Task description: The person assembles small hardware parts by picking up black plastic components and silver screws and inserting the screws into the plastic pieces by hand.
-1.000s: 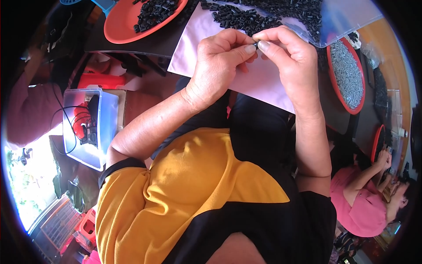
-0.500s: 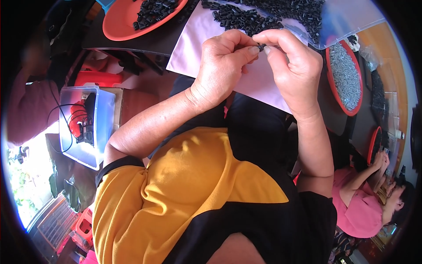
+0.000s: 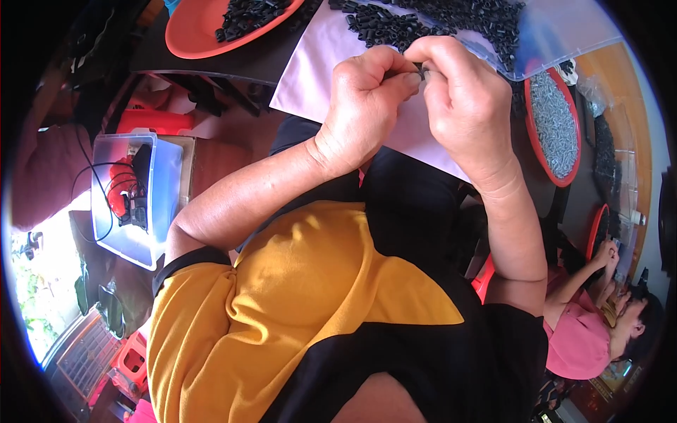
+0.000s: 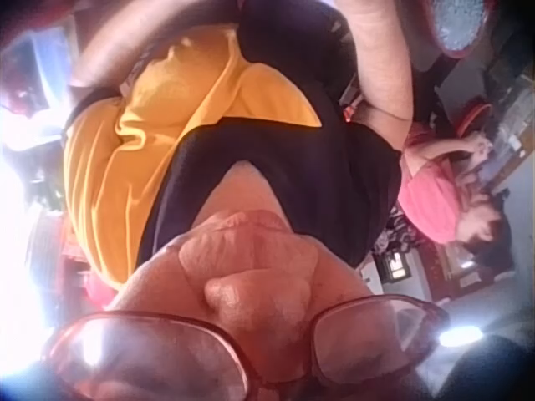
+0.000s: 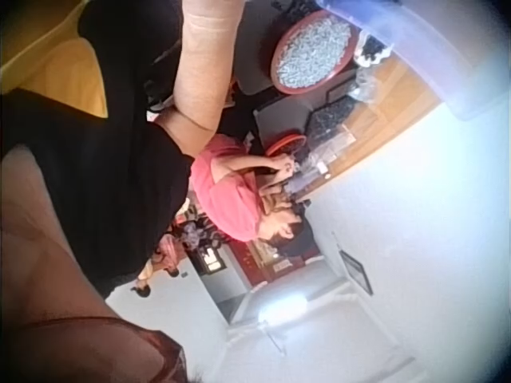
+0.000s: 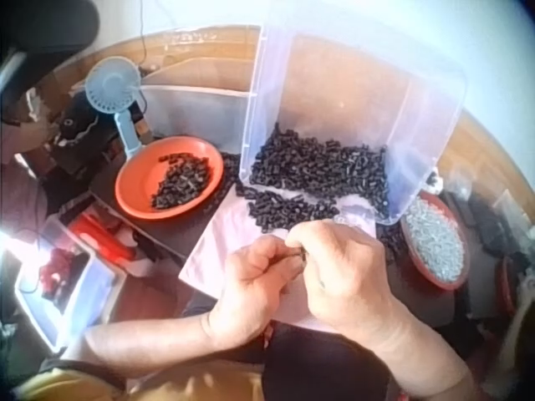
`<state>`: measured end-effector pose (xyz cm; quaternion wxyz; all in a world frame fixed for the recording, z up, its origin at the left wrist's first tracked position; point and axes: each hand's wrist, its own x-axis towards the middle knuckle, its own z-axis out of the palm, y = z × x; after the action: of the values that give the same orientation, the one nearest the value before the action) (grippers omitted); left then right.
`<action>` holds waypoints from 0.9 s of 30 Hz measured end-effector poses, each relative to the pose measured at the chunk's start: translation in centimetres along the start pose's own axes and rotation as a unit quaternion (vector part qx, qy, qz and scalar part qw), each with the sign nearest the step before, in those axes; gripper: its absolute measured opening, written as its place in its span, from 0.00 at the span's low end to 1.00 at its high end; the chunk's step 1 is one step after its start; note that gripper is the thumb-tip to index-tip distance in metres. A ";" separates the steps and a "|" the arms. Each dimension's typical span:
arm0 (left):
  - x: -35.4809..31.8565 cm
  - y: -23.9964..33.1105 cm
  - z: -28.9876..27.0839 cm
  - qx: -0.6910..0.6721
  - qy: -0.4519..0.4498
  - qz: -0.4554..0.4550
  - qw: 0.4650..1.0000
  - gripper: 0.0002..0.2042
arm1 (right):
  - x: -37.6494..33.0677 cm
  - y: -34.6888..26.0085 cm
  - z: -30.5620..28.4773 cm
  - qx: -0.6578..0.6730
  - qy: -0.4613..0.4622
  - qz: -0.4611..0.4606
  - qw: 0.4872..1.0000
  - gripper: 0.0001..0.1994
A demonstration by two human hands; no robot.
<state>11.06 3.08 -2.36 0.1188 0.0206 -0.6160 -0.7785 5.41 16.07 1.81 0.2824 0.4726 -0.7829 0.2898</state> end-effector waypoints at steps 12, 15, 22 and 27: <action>-1.1 1.8 -0.5 -0.037 0.066 -0.060 0.995 0.04 | -1.7 -2.6 2.9 -0.137 0.106 -0.040 0.984 0.10; -1.2 1.6 -0.7 -0.034 0.073 -0.054 0.995 0.06 | -1.9 -2.6 3.4 -0.143 0.121 -0.061 0.980 0.10; -1.5 2.9 -1.9 -0.084 0.081 -0.078 0.990 0.07 | -1.7 -3.6 5.0 -0.091 0.182 -0.039 0.978 0.13; 1.1 5.7 -5.8 0.097 0.104 0.015 0.990 0.08 | -1.3 -1.7 2.9 -0.049 0.179 -0.001 0.983 0.17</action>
<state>11.93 -3.92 1.85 0.1912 0.1035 -0.6731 -0.7068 6.93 14.10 -0.70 0.4411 0.3998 -0.7323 0.3306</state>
